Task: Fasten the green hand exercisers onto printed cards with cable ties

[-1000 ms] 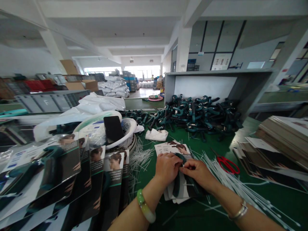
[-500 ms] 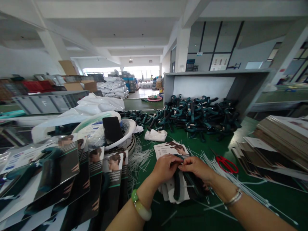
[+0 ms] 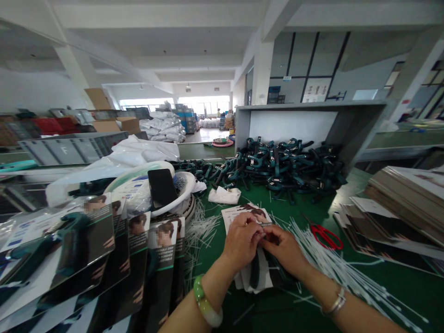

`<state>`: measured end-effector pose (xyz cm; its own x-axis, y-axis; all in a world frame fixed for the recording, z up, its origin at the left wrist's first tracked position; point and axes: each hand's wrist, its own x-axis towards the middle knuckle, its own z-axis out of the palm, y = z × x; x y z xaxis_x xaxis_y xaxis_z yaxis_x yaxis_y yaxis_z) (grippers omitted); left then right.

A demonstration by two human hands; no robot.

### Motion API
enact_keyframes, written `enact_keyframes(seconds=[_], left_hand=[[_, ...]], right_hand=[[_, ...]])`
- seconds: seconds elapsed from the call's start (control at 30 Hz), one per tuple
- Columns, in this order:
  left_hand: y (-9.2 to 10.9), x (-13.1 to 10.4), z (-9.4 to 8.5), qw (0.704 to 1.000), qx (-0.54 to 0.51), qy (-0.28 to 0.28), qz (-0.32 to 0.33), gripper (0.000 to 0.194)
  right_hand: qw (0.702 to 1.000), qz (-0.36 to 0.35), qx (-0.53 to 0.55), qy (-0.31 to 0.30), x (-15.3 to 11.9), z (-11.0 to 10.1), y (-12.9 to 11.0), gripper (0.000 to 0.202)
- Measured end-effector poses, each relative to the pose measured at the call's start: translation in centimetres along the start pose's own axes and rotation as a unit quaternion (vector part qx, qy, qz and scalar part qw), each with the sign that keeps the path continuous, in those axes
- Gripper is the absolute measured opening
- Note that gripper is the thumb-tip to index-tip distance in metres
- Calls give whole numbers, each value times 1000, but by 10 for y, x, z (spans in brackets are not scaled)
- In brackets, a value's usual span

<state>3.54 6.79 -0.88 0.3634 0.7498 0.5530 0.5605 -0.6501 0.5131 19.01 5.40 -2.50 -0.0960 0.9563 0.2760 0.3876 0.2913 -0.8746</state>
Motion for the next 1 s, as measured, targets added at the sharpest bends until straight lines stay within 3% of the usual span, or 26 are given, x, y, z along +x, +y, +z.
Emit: enact_keyframes(seconds=[0.1,0.2,0.3,0.37,0.47,0.57,0.67,0.83,1.0], left_hand=[[1,-1,4,999,-3,39,-7,16],[6,-3,7,996,7,80,-29,22],[11,-4,7,994,20,103,-5,26],[14,-6,6,994,28,102,23,28],[14,-12,0,996,34,77,11,26],[10,-21,-1,995,39,18,-94,25],[8,-28,3,979,48,-26,-194,30],[14,-31,14,968,56,-21,-243,30],[13,-28,13,965,40,-24,-259,26]], right_hand=[[996,-86,-8,26,-2,0,2,13],[986,-134,-103,0,0,-2,-2,17],[954,-103,-279,-43,7,-4,-9,16],[941,-87,-322,-57,12,-4,-10,15],[962,-142,-228,-58,17,-5,-3,17],[981,-156,-117,-12,18,-4,5,17],[982,-149,-118,15,14,-6,3,18],[922,-249,-287,-75,-9,-12,-8,22],[872,-245,-401,-136,-23,-12,-12,23]])
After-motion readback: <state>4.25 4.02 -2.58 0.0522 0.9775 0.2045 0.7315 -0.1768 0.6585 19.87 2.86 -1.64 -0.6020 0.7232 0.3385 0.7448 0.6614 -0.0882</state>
